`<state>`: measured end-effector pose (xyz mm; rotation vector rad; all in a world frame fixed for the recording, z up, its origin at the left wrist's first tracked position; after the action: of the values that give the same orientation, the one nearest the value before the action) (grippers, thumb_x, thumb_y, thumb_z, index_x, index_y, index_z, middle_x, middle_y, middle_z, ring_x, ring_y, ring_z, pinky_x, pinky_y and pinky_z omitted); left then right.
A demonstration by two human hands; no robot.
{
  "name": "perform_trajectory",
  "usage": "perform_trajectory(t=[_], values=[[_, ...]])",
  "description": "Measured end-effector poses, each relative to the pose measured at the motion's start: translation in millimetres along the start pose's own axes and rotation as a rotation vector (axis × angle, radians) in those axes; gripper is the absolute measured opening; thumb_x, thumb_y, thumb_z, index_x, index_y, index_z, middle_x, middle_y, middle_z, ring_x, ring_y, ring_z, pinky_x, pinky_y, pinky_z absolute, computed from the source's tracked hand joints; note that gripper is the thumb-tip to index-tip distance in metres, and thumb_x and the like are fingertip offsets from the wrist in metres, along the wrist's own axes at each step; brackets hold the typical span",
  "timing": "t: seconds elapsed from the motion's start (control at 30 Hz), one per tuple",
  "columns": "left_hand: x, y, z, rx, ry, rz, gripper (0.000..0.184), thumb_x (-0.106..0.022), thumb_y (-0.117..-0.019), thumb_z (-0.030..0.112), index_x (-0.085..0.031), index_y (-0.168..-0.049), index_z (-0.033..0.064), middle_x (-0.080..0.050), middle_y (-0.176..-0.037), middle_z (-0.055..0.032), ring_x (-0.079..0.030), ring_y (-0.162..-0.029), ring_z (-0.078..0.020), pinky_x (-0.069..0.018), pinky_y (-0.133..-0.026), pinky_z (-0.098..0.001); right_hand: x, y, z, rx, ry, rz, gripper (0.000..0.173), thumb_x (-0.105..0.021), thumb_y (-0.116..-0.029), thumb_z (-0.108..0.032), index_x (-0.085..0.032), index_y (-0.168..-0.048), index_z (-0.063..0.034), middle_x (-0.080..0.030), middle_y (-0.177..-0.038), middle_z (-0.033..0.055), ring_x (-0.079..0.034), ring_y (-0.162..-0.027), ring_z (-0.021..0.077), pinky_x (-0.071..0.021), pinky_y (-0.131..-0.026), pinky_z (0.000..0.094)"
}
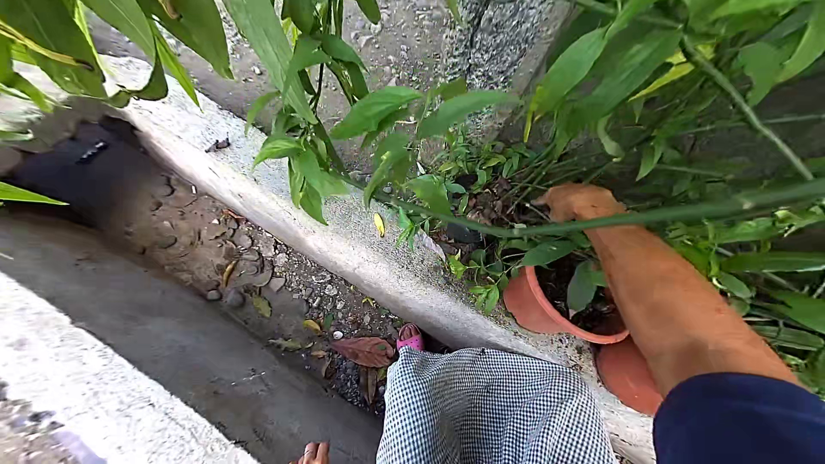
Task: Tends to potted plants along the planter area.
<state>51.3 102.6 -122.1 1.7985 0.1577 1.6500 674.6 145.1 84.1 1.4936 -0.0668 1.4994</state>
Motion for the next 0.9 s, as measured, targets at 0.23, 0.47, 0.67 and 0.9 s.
perform_trajectory(t=[0.23,0.47,0.67,0.9], values=[[-1,1,0,-0.013,0.002,0.016,0.031,-0.053,-0.0961,0.008,-0.073,-0.119,0.0025,-0.070,-0.123,-0.0213,-0.069,-0.107,-0.0408,-0.0503,-0.097,-0.0554,-6,-5,-4,0.008,-0.073,0.165,0.024,-0.067,-0.0958,-0.008,-0.070,-0.117,0.0029,-0.064,-0.126,0.0322,-0.059,-0.123,0.0520,-0.0472,-0.095,0.0716],[-1,2,-1,-0.023,0.015,0.029,0.030,-0.054,-0.0955,0.006,-0.073,-0.117,0.0023,-0.070,-0.121,-0.0215,-0.070,-0.106,-0.0408,-0.0510,-0.096,-0.0551,-5,20,-9,-0.068,-0.074,0.197,0.024,-0.065,-0.0976,-0.008,-0.065,-0.112,0.0118,-0.063,-0.124,0.0344,-0.059,-0.122,0.0515,-0.0475,-0.096,0.0675],[1,3,0,-0.040,0.012,0.030,0.030,-0.054,-0.0948,0.006,-0.074,-0.117,0.0035,-0.071,-0.121,-0.0209,-0.070,-0.105,-0.0403,-0.0510,-0.095,-0.0551,21,74,-21,-0.024,-0.261,0.555,0.025,-0.057,-0.1014,-0.007,-0.062,-0.117,0.0118,-0.063,-0.118,0.0388,-0.061,-0.114,0.0582,-0.0476,-0.090,0.0721],[4,3,2,0.006,0.019,-0.009,0.031,-0.054,-0.0962,0.007,-0.072,-0.121,0.0031,-0.069,-0.124,-0.0213,-0.068,-0.111,-0.0405,-0.0487,-0.100,-0.0544,-1,205,-260,0.725,-0.500,0.540,0.021,-0.063,-0.0965,-0.005,-0.070,-0.116,0.0002,-0.071,-0.109,0.0189,-0.071,-0.097,0.0349,-0.0584,-0.082,0.0530]])
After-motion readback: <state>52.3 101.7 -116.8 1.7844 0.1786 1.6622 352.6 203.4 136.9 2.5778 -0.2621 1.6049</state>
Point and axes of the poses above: each hand's wrist, its own y-axis away from the middle knuckle, its own x-axis out of the back of the hand, z = x × y, the point moved 6 cm from there along -y, towards the middle knuckle
